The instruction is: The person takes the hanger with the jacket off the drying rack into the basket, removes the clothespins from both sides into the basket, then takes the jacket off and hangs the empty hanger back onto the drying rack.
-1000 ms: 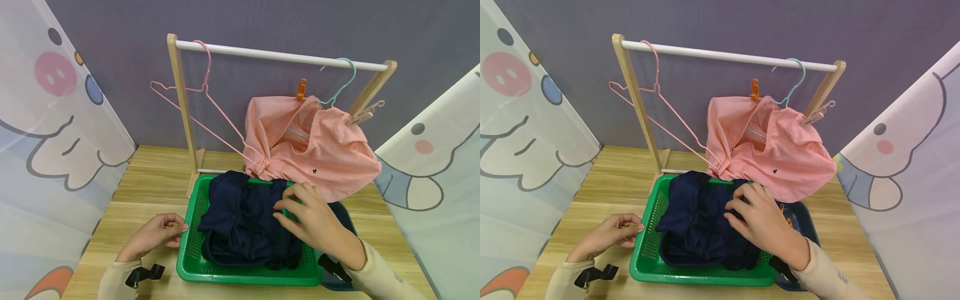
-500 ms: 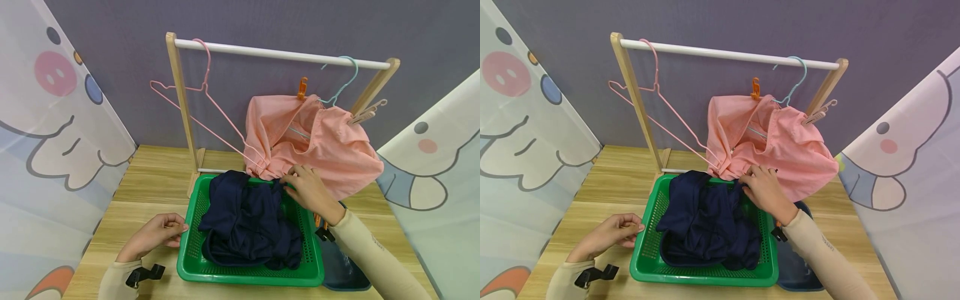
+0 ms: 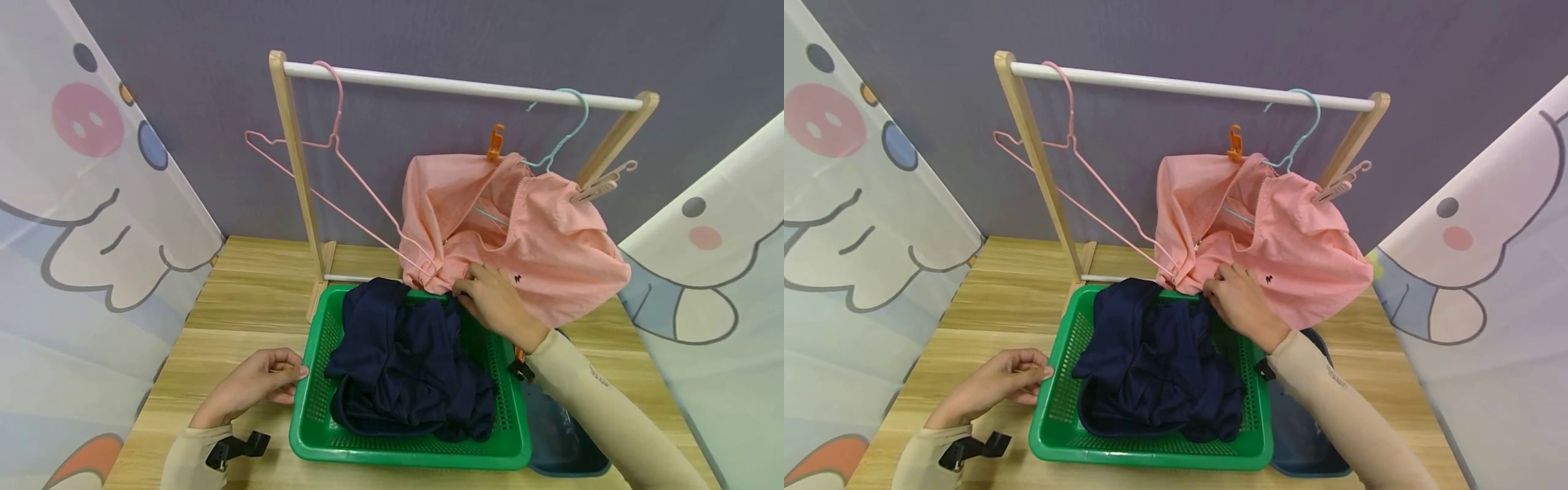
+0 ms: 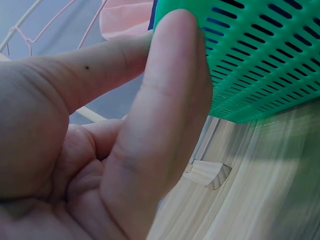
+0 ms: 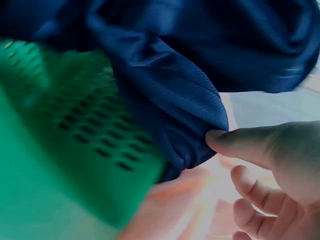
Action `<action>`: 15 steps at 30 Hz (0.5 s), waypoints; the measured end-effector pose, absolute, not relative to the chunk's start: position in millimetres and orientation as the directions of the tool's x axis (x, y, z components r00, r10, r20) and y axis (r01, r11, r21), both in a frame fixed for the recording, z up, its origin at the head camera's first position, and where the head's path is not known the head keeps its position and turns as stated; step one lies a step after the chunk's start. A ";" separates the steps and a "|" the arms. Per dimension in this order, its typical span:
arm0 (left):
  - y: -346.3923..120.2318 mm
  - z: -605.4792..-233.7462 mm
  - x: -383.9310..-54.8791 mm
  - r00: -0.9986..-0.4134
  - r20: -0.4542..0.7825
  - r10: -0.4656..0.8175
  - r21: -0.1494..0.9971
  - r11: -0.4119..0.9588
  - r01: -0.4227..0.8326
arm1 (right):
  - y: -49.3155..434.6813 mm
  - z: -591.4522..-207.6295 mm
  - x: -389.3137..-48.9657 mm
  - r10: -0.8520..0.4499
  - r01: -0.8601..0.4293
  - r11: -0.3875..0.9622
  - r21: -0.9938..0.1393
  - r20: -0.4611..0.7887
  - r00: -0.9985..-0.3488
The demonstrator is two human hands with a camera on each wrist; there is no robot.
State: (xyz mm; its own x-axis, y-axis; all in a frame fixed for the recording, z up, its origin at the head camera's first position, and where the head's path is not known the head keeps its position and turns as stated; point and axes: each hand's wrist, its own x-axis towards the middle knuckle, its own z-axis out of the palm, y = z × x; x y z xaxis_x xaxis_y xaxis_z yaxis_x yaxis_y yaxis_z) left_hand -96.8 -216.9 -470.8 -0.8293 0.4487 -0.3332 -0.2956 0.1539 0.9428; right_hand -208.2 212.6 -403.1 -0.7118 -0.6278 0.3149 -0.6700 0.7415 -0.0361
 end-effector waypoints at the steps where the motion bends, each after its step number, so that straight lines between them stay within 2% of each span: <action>1: -216.7 -470.8 -97.0 -0.829 -0.332 0.450 0.943 0.155 -0.294 | 212.5 -398.6 -204.7 -0.624 -0.672 0.739 -0.044 0.329 -0.709; 4: -216.0 -471.1 -97.6 -0.828 -0.330 0.453 0.944 0.157 -0.290 | 213.1 -381.2 -187.9 -0.621 -0.693 0.718 -0.068 0.388 -0.681; 10: -216.3 -471.7 -97.9 -0.830 -0.333 0.447 0.943 0.157 -0.294 | 209.5 -349.1 -146.0 -0.630 -0.763 0.643 -0.069 0.519 -0.578; 15: -217.5 -472.5 -97.4 -0.830 -0.339 0.443 0.941 0.158 -0.300 | 205.2 -334.7 -120.4 -0.630 -0.774 0.631 -0.058 0.545 -0.554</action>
